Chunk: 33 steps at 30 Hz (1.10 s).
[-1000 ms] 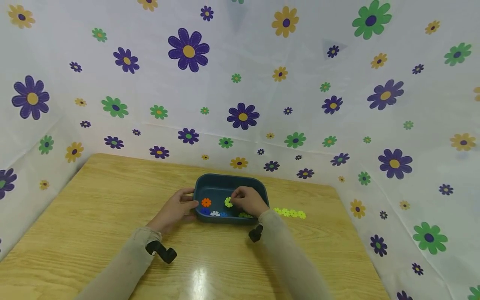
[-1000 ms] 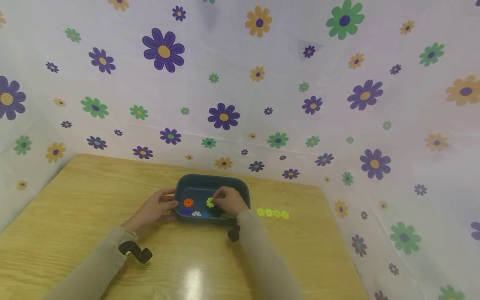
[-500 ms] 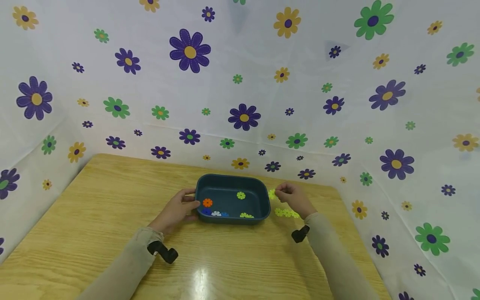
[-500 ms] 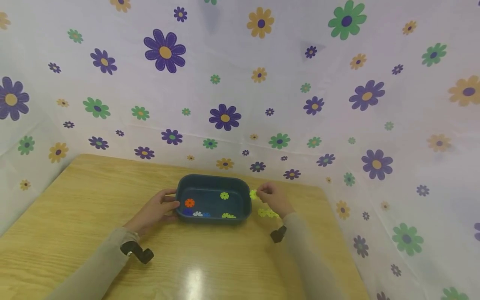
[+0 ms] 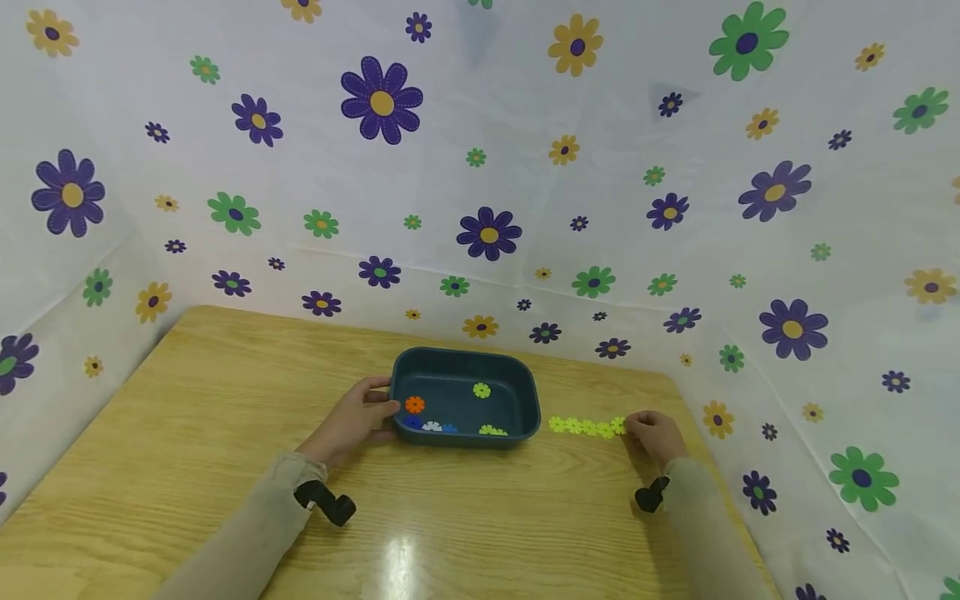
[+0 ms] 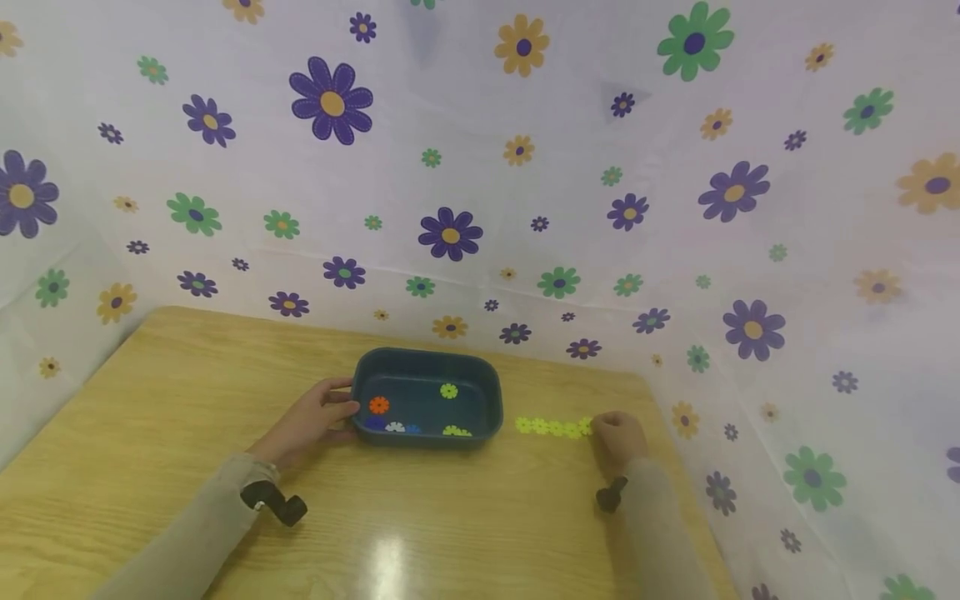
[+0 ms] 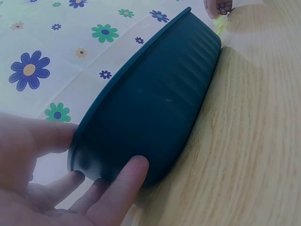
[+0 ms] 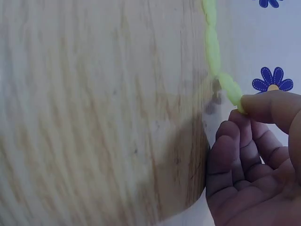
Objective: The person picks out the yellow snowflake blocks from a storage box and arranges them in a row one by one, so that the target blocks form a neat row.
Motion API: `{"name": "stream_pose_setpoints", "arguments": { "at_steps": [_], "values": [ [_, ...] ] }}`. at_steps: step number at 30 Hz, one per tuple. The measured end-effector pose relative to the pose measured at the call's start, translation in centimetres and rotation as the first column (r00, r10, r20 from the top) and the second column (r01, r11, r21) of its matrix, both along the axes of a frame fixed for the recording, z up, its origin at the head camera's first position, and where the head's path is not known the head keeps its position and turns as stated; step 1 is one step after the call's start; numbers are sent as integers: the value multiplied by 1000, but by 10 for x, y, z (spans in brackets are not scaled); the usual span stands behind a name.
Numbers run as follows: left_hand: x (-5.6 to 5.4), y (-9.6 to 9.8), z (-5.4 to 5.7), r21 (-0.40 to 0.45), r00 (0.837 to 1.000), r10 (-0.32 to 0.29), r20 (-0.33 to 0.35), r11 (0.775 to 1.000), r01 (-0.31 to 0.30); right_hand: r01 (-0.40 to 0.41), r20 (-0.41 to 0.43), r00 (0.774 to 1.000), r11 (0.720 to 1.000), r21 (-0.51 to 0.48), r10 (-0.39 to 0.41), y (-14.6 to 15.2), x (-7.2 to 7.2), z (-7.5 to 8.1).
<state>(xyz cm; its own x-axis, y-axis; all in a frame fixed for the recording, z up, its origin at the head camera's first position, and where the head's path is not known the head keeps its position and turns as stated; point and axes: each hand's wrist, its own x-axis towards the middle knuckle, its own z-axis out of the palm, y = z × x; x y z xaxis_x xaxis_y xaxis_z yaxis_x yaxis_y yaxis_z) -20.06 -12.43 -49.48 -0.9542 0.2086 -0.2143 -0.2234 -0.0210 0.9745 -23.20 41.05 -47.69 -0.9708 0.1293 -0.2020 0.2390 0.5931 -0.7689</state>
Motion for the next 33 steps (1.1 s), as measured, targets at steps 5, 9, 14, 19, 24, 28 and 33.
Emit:
{"name": "stream_pose_setpoints", "arguments": {
  "at_steps": [5, 9, 14, 19, 24, 28, 33],
  "values": [
    [1, 0, 1, -1, 1000, -2, 4, 1000, 2, 7, -24, 1000, 1000, 15, -7, 3, -2, -6],
    [4, 0, 4, 2, 1000, -4, 2, 1000, 4, 29, -18, 999, 999, 39, -28, 5, -1, -6],
    [4, 1, 5, 4, 1000, -2, 3, 1000, 2, 38, 9, 999, 998, 48, -38, 7, 0, -10],
    [3, 0, 4, 10, 1000, 1, 3, 1000, -1, 17, -18, 1000, 996, 86, -16, 7, 0, -11],
    [3, 0, 4, 6, 1000, 3, -1, 1000, -3, -9, -30, 999, 992, 130, 13, 5, 0, -10],
    [3, 0, 5, -2, 1000, 6, 1, 1000, -6, -10, -31, 999, 988, 153, 15, 5, 1, -11],
    [4, 0, 6, 4, 1000, 5, 3, 1000, -5, -3, -31, 999, 987, 160, 8, 2, 2, -8]
  ]
}}
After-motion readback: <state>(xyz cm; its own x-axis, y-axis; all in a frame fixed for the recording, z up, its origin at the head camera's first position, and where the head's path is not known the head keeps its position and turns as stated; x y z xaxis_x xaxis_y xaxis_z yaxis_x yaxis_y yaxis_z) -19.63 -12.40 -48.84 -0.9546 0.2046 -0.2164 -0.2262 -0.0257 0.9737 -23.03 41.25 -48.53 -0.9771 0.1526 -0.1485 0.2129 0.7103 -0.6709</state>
